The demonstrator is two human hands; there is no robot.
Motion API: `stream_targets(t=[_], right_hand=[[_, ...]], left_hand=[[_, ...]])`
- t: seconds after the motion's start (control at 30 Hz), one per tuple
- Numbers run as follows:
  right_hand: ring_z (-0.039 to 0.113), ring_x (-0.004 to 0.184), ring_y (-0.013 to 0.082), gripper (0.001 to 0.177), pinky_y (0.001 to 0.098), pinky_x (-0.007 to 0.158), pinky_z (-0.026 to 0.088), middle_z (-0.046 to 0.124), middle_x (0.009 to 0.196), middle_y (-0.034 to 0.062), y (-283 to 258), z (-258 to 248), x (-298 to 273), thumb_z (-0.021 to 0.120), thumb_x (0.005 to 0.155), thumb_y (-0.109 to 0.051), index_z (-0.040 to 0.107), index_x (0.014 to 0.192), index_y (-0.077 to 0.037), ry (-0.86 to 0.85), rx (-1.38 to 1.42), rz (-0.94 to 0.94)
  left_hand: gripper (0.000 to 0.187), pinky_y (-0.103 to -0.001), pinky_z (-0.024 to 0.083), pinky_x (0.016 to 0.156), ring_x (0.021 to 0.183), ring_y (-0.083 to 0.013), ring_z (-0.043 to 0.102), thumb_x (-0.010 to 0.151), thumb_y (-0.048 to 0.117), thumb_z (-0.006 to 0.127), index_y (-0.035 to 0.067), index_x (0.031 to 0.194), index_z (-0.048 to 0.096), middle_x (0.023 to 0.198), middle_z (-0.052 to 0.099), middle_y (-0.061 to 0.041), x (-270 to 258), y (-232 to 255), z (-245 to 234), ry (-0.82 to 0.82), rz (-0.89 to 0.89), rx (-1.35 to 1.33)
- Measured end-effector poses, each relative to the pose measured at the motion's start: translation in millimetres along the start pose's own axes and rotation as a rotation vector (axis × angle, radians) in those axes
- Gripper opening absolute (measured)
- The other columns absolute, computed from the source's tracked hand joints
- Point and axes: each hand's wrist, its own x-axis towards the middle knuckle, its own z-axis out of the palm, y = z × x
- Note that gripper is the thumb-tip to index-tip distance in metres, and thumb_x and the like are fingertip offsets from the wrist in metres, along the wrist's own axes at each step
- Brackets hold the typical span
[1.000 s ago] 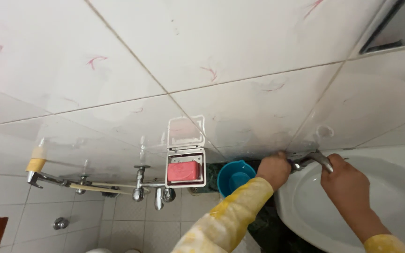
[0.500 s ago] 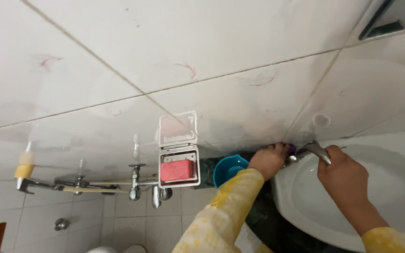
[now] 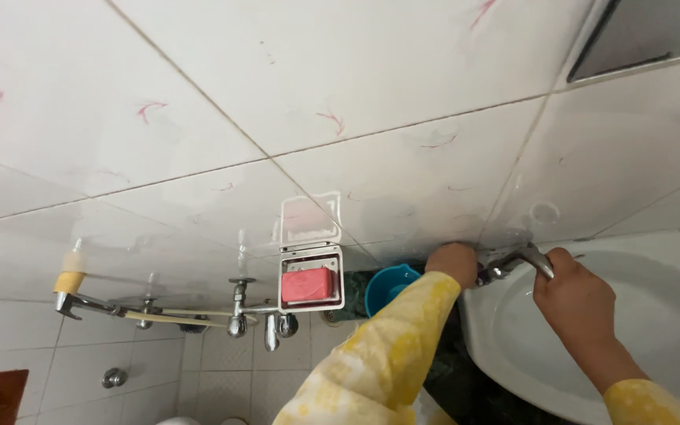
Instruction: Cleaning a bathroom sink and faucet using a cloth and water from a blue mug.
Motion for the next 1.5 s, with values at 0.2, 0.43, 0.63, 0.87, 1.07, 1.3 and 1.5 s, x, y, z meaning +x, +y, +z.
stream_targets(t=[0.2,0.43,0.63,0.87,1.07,1.3,1.5], right_hand=[[0.067,0.063,0.0331,0.01,0.044,0.06,0.054,0.068,0.072,0.0111,-3,0,-2,0.067,0.093,-0.018,0.064,0.09,-0.009,0.033,0.043,0.0],[0.066,0.063,0.0334,0.01,0.0441,0.059,0.053,0.067,0.072,0.011,2,4,-6,0.069,0.092,-0.017,0.063,0.093,-0.008,0.075,0.024,-0.042],[0.066,0.061,0.0327,0.011,0.0434,0.058,0.052,0.067,0.071,0.0117,1,2,-3,0.067,0.095,-0.017,0.063,0.092,-0.007,-0.004,0.007,-0.015],[0.067,0.065,0.0347,0.011,0.045,0.06,0.052,0.068,0.073,0.0128,-3,-1,0,0.067,0.094,-0.017,0.064,0.093,-0.007,0.026,0.011,0.001],[0.066,0.061,0.0332,0.01,0.0439,0.059,0.053,0.068,0.072,0.0114,2,5,-4,0.068,0.089,-0.016,0.063,0.093,-0.008,-0.027,0.038,0.03],[0.065,0.06,0.0337,0.01,0.0446,0.056,0.051,0.066,0.07,0.0121,0,7,-5,0.069,0.093,-0.016,0.063,0.091,-0.008,0.059,0.035,-0.023],[0.065,0.06,0.0335,0.012,0.0446,0.057,0.052,0.065,0.069,0.0126,1,6,-1,0.068,0.095,-0.016,0.062,0.092,-0.007,0.056,0.003,-0.065]], left_hand=[[0.025,-0.047,0.059,0.078,0.089,-0.0362,0.072,0.091,0.012,0.058,0.007,0.109,0.074,0.104,0.071,-0.017,-25,3,23,0.317,0.067,-0.128],[0.038,-0.046,0.058,0.07,0.084,-0.0324,0.072,0.091,0.015,0.057,0.005,0.127,0.063,0.105,0.067,-0.016,-14,-18,41,0.374,0.329,0.06],[0.028,-0.042,0.061,0.082,0.097,-0.0296,0.075,0.098,0.022,0.059,0.003,0.115,0.071,0.111,0.072,-0.016,13,-14,74,0.161,0.135,0.12],[0.024,-0.048,0.058,0.085,0.099,-0.0361,0.072,0.088,0.018,0.062,0.008,0.103,0.079,0.109,0.074,-0.018,-2,2,16,-0.087,-0.052,-0.104],[0.031,-0.047,0.055,0.092,0.103,-0.0361,0.069,0.089,0.009,0.061,0.015,0.116,0.076,0.114,0.071,-0.016,-9,-5,32,0.363,0.151,-0.334],[0.056,-0.048,0.053,0.088,0.101,-0.0384,0.067,0.075,0.018,0.073,0.023,0.131,0.07,0.109,0.069,-0.018,-3,-23,27,0.213,0.324,-0.324],[0.045,-0.048,0.055,0.09,0.104,-0.0348,0.069,0.083,0.016,0.065,0.026,0.127,0.072,0.109,0.073,-0.015,0,-5,19,0.18,0.233,-0.145]])
